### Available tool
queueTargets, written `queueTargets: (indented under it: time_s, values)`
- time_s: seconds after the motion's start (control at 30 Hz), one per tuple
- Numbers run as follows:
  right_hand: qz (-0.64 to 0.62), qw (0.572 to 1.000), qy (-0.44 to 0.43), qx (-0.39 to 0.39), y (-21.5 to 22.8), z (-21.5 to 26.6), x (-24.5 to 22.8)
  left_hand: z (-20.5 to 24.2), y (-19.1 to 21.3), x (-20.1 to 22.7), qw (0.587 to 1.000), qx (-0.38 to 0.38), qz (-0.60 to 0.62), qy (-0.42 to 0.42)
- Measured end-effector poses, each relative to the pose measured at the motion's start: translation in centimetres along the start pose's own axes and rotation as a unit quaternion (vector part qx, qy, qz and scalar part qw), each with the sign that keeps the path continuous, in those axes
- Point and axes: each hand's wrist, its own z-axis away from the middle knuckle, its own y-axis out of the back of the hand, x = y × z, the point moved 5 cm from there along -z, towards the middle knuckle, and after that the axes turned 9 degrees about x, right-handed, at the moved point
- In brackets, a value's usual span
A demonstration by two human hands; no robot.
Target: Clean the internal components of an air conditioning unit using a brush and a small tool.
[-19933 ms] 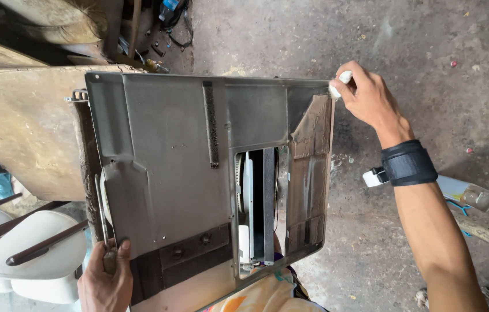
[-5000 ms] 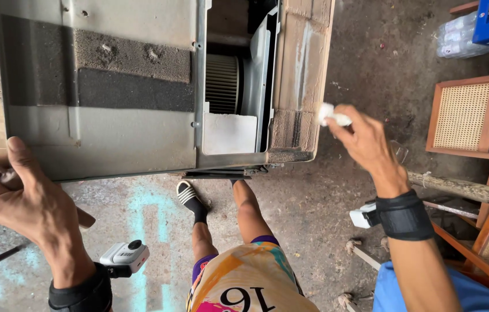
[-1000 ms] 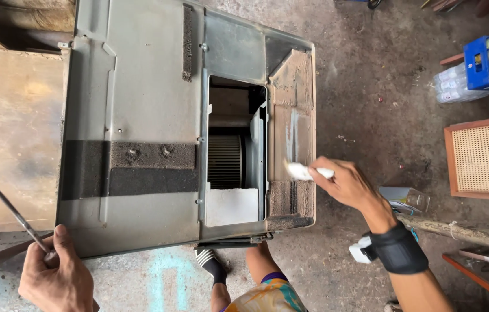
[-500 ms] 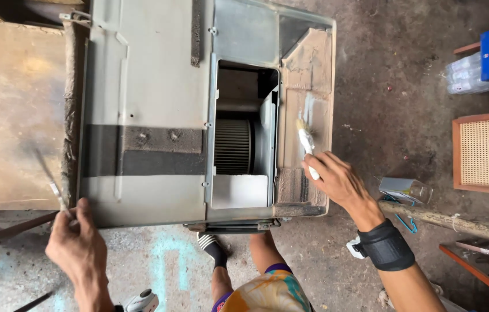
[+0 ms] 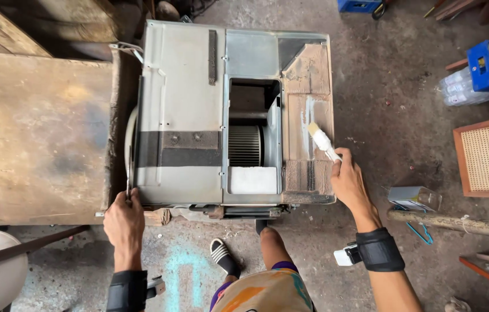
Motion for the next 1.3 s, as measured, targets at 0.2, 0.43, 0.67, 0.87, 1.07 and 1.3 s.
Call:
queueTargets:
  time_s: [0.2, 0.43, 0.67, 0.87, 1.07, 1.3]
  values:
    - [0.027, 0.998, -0.063, -0.001, 0.1, 0.1, -2.8, -0.9, 2.4, 5.3, 0.995, 0.032, 0.068, -0.067]
    - [0.038, 0.994, -0.1, -0.011, -1.5, -0.7, -4.8, -3.3, -6.5, 12.3, 0.986, -0.108, 0.018, -0.128]
    - [0.087, 0.995, -0.039, -0.013, -3.0, -1.7, -4.3, -2.4, -6.7, 16.8, 0.98, -0.011, 0.028, -0.195]
    - [0.131, 0.988, -0.036, -0.076, -3.1, -2.4, -4.6, -2.3, -5.2, 18.1, 0.982, -0.025, -0.029, -0.183]
    - [0.161, 0.985, 0.003, -0.065, -4.4, -5.6, -5.2, -2.1, -4.6, 17.8, 0.983, 0.005, -0.01, -0.183]
    - [0.157, 0.987, -0.017, -0.023, -3.9, -9.2, -6.8, -4.0, -4.0, 18.9, 0.984, -0.036, 0.034, -0.173]
